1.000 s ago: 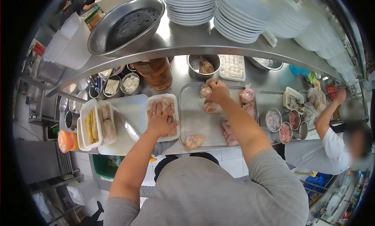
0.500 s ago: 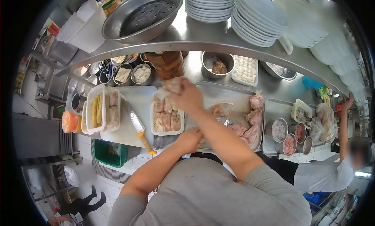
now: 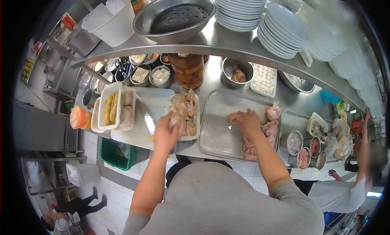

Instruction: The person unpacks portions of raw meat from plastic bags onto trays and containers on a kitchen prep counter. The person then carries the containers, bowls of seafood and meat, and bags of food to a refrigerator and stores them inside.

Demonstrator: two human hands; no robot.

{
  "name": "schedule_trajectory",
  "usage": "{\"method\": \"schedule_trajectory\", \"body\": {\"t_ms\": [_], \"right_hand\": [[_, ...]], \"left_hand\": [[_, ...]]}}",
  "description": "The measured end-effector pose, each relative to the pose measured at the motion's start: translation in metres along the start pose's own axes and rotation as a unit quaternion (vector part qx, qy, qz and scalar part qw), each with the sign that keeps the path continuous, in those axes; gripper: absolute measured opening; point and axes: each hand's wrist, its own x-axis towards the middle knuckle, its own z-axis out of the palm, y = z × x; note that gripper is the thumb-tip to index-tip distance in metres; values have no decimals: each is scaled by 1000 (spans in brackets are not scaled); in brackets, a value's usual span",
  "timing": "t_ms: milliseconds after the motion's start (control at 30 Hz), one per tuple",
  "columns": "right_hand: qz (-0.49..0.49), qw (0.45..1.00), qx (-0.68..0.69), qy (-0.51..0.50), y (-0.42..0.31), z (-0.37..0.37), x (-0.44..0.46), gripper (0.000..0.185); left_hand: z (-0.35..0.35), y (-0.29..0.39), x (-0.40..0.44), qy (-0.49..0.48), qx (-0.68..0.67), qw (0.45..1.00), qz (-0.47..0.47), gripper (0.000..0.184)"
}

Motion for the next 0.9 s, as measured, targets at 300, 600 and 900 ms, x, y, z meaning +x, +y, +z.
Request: {"method": "schedule_trajectory", "body": {"t_ms": [300, 600, 900], "right_hand": [[40, 831, 533, 157, -61, -57, -13, 29], [-18, 966, 258, -4, -182, 38, -23, 48], [154, 906, 394, 11, -181, 17, -95, 46]], "left_hand": [[54, -62, -6, -92, 243, 965, -41, 78], [-9, -98, -27, 62, -23, 997, 44, 49], [-224, -425, -28, 325, -291, 797, -418, 64]]}}
